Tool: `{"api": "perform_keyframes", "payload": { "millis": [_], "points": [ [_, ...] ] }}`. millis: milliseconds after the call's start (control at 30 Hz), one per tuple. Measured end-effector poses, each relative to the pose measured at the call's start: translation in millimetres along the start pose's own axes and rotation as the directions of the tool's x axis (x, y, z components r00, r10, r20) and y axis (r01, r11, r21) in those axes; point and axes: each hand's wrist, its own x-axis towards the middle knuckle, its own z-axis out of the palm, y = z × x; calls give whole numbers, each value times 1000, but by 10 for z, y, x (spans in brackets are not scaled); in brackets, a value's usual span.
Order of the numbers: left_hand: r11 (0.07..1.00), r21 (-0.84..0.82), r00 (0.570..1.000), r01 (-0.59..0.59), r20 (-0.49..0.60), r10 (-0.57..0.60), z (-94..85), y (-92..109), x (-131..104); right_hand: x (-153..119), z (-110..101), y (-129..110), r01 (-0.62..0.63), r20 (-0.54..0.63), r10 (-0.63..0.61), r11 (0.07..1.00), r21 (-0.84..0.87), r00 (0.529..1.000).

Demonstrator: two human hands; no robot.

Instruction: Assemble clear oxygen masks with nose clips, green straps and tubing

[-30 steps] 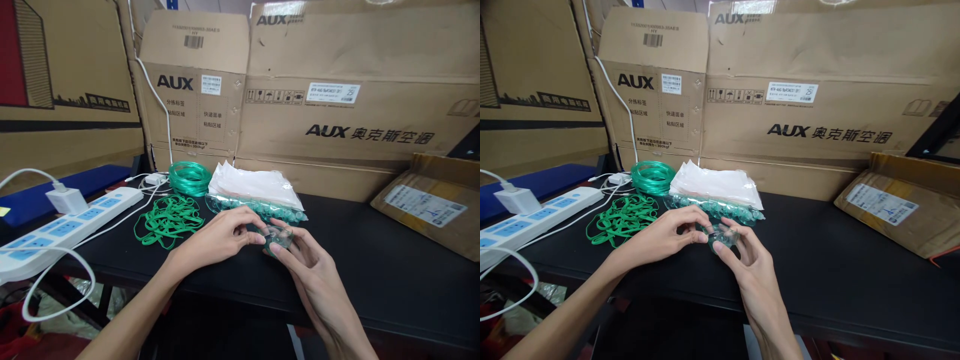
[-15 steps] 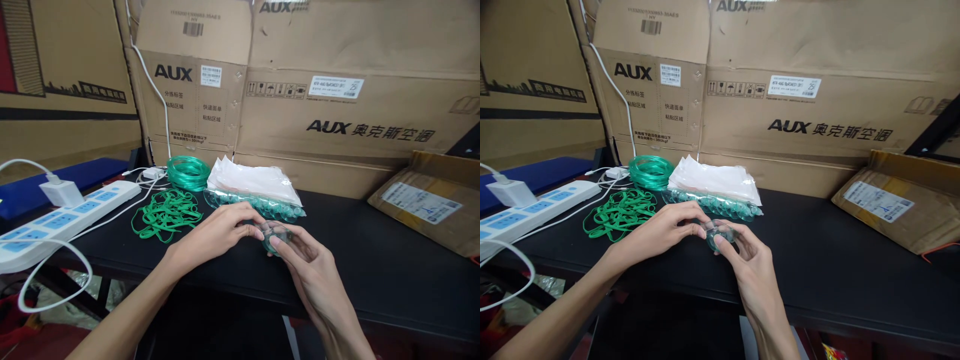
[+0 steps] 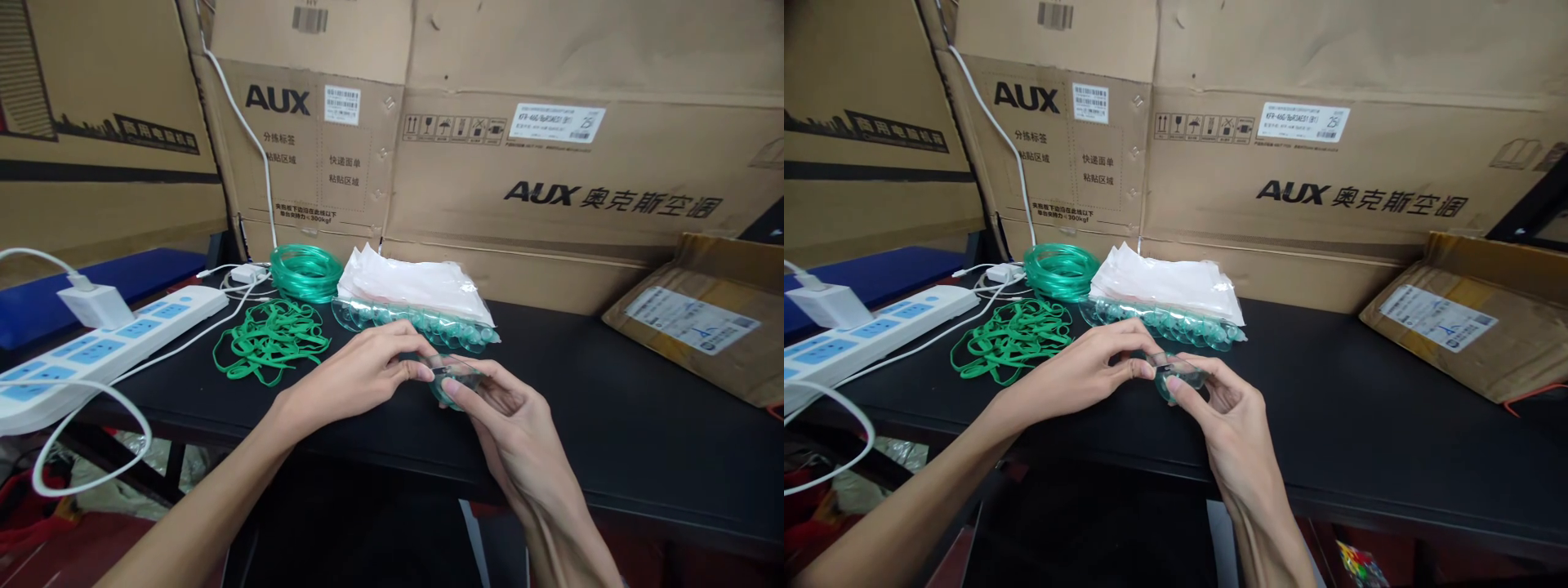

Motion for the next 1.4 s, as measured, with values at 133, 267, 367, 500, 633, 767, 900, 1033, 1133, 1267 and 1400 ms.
{"api": "perform_keyframes", "payload": {
  "millis": [133,267,367,500,633,767,900,1033,1133,1267,1400],
  "points": [
    [1000,-25,1000,14,4,-14,13,10,7,-7,-4,-18,-39,10,39,998,46,999],
    [999,-16,999,37,-3,-37,32,33,8,-11,13,-56,-45,19,44,996,82,999],
    [999,-2,999,50,3,-50,41,50,10,-12,17,-68,-54,15,53,995,88,998],
    [999,23,999,50,-5,-49,45,62,18,-8,21,-59,-60,39,57,993,99,998],
    [999,11,999,34,-41,-34,37,70,24,-17,37,-63,-57,45,52,991,121,998],
    [999,17,999,27,-44,-26,24,68,27,-29,45,-56,-47,4,47,993,110,999],
    [1000,23,999,1,-45,0,33,52,27,-20,35,-11,-13,-59,17,998,61,998],
    [999,35,999,22,-45,-20,53,55,24,-7,14,23,23,-77,-22,1000,19,997],
    [998,31,998,51,-41,-49,54,73,22,1,1,22,23,-59,-21,999,25,998],
    [996,66,998,53,-34,-51,42,95,16,0,-8,3,13,-47,-11,999,30,999],
    [995,80,998,54,-30,-51,31,112,10,0,-9,-1,7,-42,-6,1000,30,999]
  ]
}}
